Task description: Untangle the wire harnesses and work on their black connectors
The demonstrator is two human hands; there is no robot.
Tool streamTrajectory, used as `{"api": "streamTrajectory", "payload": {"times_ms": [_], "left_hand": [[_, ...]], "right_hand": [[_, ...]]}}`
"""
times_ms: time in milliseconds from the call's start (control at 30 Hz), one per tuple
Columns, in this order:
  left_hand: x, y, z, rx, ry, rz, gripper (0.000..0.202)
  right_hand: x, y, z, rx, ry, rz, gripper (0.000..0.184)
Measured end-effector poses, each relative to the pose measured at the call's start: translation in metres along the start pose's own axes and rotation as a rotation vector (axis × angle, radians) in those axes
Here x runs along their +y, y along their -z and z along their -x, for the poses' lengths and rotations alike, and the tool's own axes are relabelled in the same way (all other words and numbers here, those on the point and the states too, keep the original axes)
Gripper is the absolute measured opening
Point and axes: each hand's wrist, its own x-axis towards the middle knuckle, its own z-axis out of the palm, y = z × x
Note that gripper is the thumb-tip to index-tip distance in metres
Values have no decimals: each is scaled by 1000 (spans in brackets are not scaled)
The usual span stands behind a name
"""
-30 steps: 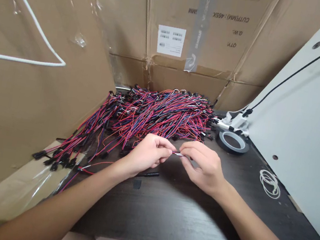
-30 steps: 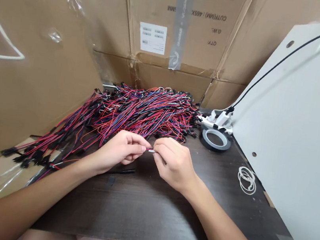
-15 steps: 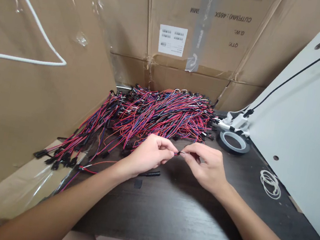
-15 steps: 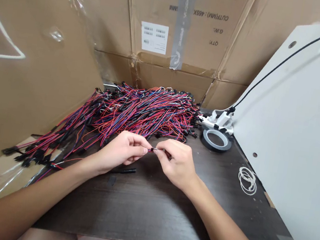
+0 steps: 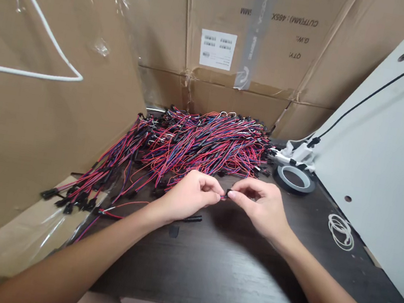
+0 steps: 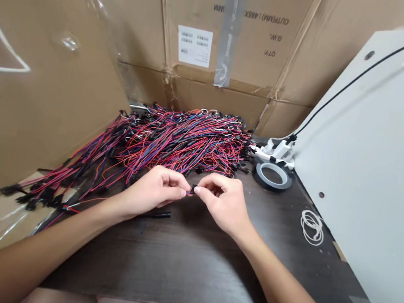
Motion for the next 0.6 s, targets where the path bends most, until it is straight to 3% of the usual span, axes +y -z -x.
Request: {"api": "streamTrajectory", "payload": {"times_ms": [333,600], "left_hand": [[0,1,-1,-30,-65,-73,13],[1,0,-1,18,-93,-70,19]], "right_hand": [[-5,4,-2,-74,-45,-80,13],[-5,3,-2,-131,-107,-178,15]]}}
